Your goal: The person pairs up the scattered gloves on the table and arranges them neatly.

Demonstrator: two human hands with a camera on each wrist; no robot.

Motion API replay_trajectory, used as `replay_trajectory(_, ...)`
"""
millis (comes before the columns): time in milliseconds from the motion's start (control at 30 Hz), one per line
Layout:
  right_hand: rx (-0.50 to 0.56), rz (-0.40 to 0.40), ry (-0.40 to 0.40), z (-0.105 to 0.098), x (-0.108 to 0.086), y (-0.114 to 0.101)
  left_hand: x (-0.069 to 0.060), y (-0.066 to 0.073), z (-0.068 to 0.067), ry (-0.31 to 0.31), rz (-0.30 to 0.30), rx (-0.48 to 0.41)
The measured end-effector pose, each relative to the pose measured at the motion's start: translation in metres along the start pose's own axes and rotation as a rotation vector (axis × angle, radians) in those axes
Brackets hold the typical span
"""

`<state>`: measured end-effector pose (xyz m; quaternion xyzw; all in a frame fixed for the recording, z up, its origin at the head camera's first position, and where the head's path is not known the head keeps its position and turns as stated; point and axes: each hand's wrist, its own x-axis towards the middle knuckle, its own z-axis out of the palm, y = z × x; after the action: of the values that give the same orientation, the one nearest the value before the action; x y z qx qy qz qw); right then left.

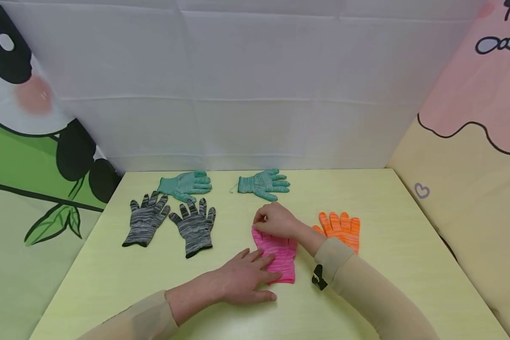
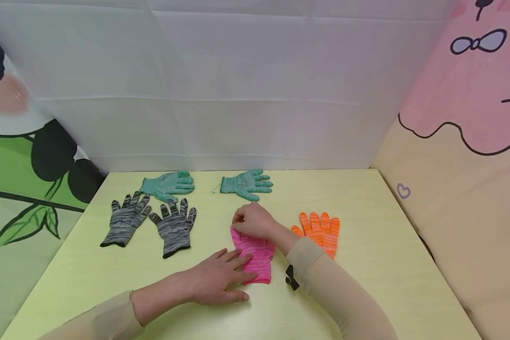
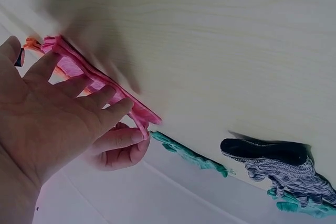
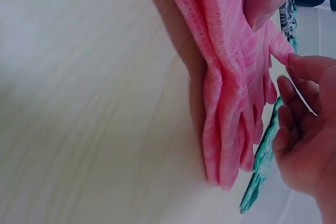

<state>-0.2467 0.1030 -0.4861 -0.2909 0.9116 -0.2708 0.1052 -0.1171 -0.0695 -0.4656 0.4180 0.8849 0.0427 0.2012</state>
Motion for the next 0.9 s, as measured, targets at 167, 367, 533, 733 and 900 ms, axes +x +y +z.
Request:
replay_trajectory(167,-0.059,0.005,0.009,0.003,0.003,-0.001,0.0,0.0,0.001,0.002,-0.002,0.008)
replay_trajectory(367,-0.114,0.021,0.004,0.008,0.008,-0.001,0.0,0.002,0.0,-0.003,-0.006,0.009)
replay_trajectory(533,-0.141,0.03,-0.001,0.011,0.01,-0.003,-0.001,0.003,-0.001,-0.014,-0.008,0.001)
replay_trajectory(733,-0.011,0.026,0.038,-0.002,0.003,0.0,-0.001,0.001,0.0,-0.02,-0.005,-0.008)
replay_trajectory(900,0.025,0.048,0.081,-0.029,-0.018,0.006,-0.001,0.0,0.0,-0.024,0.0,-0.016)
